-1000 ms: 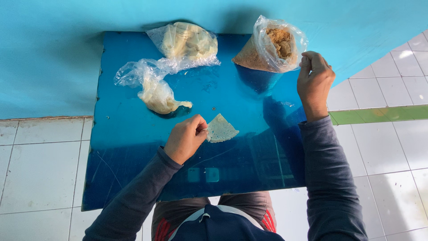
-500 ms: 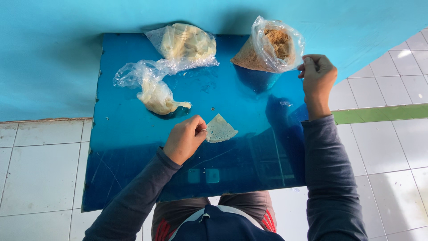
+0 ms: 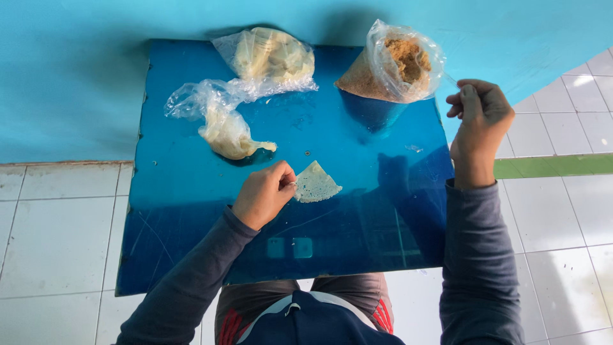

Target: The person takes thin square dough sheets one at a time, folds each sheet in half into a triangle, presses the fold, and places it in an overlapping herringbone row on the table, building up a long stack of folded pieces.

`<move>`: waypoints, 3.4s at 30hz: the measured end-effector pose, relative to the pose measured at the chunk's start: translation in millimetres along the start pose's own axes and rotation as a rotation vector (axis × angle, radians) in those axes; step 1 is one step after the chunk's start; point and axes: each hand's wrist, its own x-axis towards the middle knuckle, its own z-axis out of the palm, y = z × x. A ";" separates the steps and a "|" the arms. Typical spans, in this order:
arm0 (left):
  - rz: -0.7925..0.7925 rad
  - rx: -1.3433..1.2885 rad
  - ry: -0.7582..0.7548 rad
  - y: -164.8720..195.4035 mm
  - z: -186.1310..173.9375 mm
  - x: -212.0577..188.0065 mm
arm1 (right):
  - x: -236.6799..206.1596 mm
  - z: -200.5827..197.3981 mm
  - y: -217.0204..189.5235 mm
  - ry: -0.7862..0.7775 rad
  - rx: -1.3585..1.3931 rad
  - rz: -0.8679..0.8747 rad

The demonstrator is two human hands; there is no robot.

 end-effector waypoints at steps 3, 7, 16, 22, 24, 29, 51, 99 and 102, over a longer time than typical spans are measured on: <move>-0.014 0.008 -0.010 -0.1 -0.2 0.2 | -24.6 0.1 -7.7 -0.091 -0.010 0.057; -0.027 0.003 -0.009 0.2 0.5 0.8 | -70.7 13.2 -6.1 -0.303 -0.058 0.219; -0.015 -0.020 0.010 -3.0 2.8 1.1 | -118.6 32.7 19.1 -0.743 -0.251 0.029; 0.033 -0.012 0.043 -6.8 5.1 1.4 | -119.2 33.0 16.6 -0.733 -0.501 -0.394; 0.033 -0.028 0.045 -7.0 6.3 0.8 | -118.6 32.6 14.9 -0.719 -0.524 -0.478; 0.001 -0.020 0.029 -6.5 6.5 1.2 | -116.5 30.9 13.3 -0.724 -0.540 -0.524; 0.046 -0.021 0.001 5.8 13.8 -1.5 | 0.3 -38.9 7.3 -0.052 -0.241 -0.201; 0.130 0.001 0.002 5.2 31.5 -4.5 | -138.1 75.5 3.8 -0.812 -0.352 -0.293; 0.227 0.146 -0.009 0.6 32.1 -2.6 | -138.5 77.6 5.4 -0.836 -0.381 -0.278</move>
